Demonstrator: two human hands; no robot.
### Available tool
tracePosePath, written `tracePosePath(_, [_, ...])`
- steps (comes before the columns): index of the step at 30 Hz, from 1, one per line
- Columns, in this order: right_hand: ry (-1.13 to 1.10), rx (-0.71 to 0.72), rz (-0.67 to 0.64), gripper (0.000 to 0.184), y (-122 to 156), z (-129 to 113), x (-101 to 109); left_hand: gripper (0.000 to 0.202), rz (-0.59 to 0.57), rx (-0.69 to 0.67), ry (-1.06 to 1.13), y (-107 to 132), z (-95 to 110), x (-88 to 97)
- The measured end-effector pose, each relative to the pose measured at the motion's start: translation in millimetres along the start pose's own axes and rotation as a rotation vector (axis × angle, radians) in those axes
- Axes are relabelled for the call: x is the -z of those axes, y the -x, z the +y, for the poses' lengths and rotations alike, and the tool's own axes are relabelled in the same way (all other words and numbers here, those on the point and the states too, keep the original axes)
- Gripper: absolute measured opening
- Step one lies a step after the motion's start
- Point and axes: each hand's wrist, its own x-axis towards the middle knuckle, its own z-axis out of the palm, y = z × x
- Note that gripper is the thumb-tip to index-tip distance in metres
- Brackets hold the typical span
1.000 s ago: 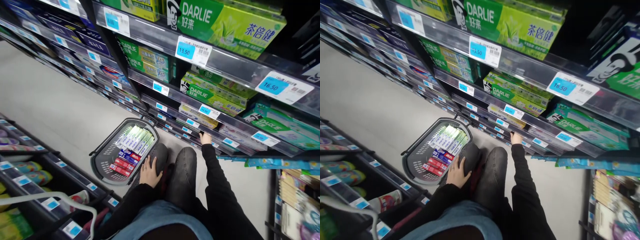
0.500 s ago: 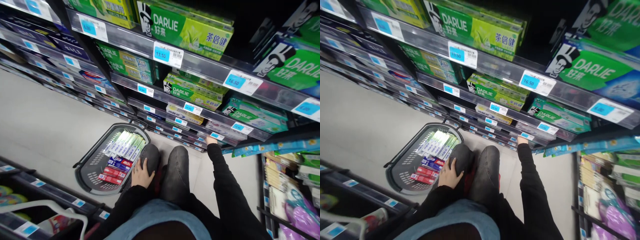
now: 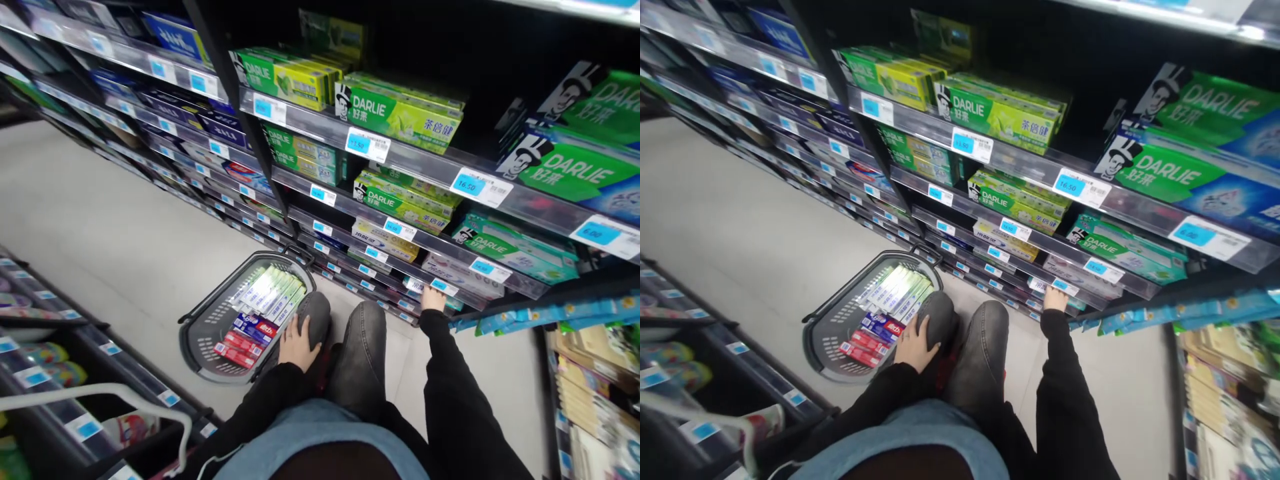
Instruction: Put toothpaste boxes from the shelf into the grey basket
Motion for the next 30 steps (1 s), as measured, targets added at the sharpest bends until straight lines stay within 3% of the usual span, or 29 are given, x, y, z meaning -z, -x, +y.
tracePosePath(3, [-0.013,0.099,0.098,0.036,32,-14,-10,0.069,-0.032,0.045,0.182,-8,5,13.5])
tracePosePath(5, [-0.038,0.199,0.124,0.041,59,-29,-15,0.065,-0.096,-0.007,0.424,-15,15,32.3])
tracePosePath(7, [-0.068,0.312,0.179,0.042,89,-49,-12,0.070,-0.241,-0.139,0.761,-19,31,57.7])
tracePosePath(10, [-0.121,0.550,0.493,0.041,134,-80,8,0.086,-0.520,-0.207,1.246,-16,58,100.9])
tracePosePath(12, [-0.165,0.670,0.722,0.046,159,-97,32,0.078,-0.499,-0.221,1.409,-9,71,128.9])
tracePosePath(14, [-0.213,0.704,0.808,0.052,178,-106,57,0.063,-0.402,-0.230,1.484,0,74,154.4])
tracePosePath(17, [-0.298,0.610,0.761,0.052,196,-101,88,0.057,-0.247,-0.340,1.529,12,65,185.3])
tracePosePath(21, [-0.695,0.252,0.782,0.068,209,-73,104,0.058,-0.083,-0.566,1.530,18,44,211.1])
tracePosePath(23, [-1.056,0.127,0.649,0.063,214,-61,105,0.057,-0.027,-0.657,1.483,20,36,219.6])
tracePosePath(26, [-1.540,0.058,0.269,0.057,223,-53,105,0.051,0.038,-0.780,1.419,24,27,230.9])
tracePosePath(27, [-1.637,0.053,0.204,0.058,228,-53,105,0.048,0.048,-0.808,1.399,26,25,234.7])
tracePosePath(30, [-1.765,0.071,0.260,0.061,244,-54,105,0.042,0.046,-0.806,1.301,35,19,244.7])
